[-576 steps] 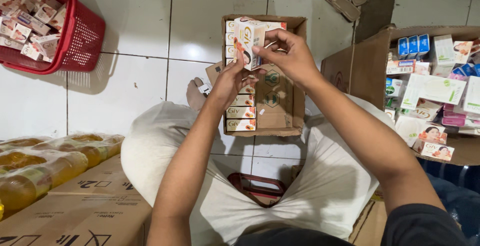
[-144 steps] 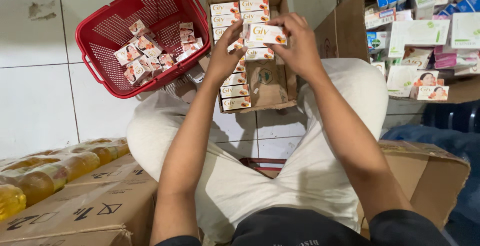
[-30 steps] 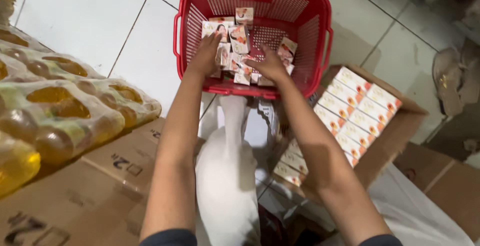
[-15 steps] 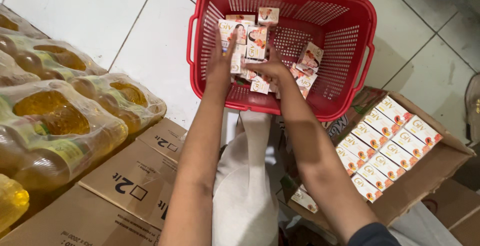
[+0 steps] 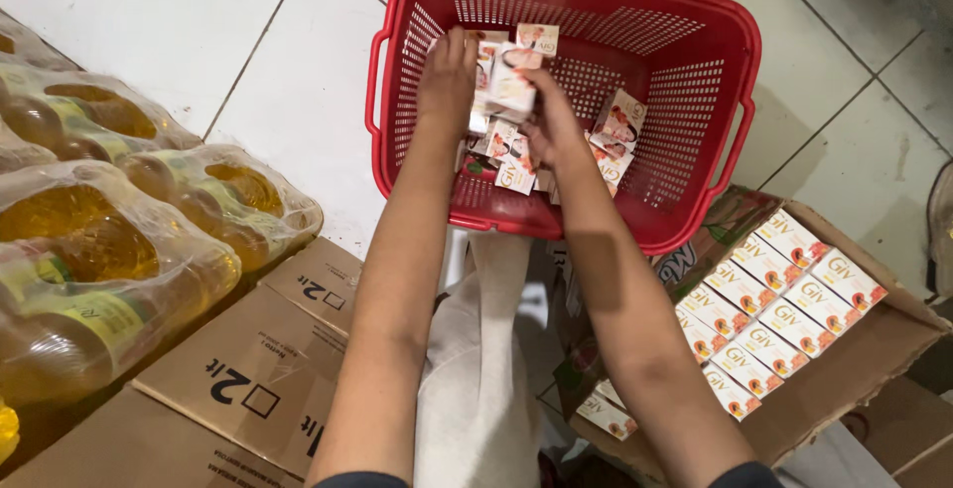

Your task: The person sorts soap boxes by taking them out of a large container and arranging them neatly inside a smaller cardboard box while sitting on the floor.

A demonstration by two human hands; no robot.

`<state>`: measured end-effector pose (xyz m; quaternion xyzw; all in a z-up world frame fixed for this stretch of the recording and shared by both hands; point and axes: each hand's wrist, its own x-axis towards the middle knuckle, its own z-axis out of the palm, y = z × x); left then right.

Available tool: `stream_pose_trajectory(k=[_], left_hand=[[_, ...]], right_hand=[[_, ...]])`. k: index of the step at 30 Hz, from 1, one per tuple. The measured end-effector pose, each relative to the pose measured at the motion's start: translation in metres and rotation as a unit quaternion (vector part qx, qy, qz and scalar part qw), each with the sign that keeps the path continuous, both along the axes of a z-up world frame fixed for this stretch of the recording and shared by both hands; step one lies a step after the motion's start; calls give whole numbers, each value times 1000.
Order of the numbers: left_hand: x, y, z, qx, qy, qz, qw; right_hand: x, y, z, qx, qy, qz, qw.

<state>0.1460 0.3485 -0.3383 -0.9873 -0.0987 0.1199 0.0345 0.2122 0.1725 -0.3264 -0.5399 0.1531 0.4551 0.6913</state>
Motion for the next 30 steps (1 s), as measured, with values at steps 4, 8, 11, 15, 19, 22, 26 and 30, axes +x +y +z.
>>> stream_pose_trajectory(k=[4, 8, 11, 15, 19, 22, 26, 30], left_hand=[[-12, -9, 17, 15, -41, 43, 998], [-32, -15, 46, 33, 47, 43, 997], [-39, -12, 37, 25, -82, 41, 995], [-44, -8, 31, 1, -55, 36, 998], [-44, -6, 49, -43, -23, 62, 997], [-45, -7, 58, -38, -27, 69, 997], [-48, -7, 61, -51, -33, 77, 995], [-57, -11, 65, -31, -64, 74, 995]], right_hand=[[-4, 10, 15, -113, 33, 134, 984], [-4, 26, 41, -141, -9, 200, 970], [-5, 28, 48, -210, -37, 224, 951], [-4, 19, 34, 19, 5, 164, 986], [-3, 18, 23, -38, -2, 150, 988], [-4, 20, 16, -35, 8, 139, 990], [-6, 21, 15, 17, 35, 79, 996], [-12, 22, 43, -41, 25, 84, 995]])
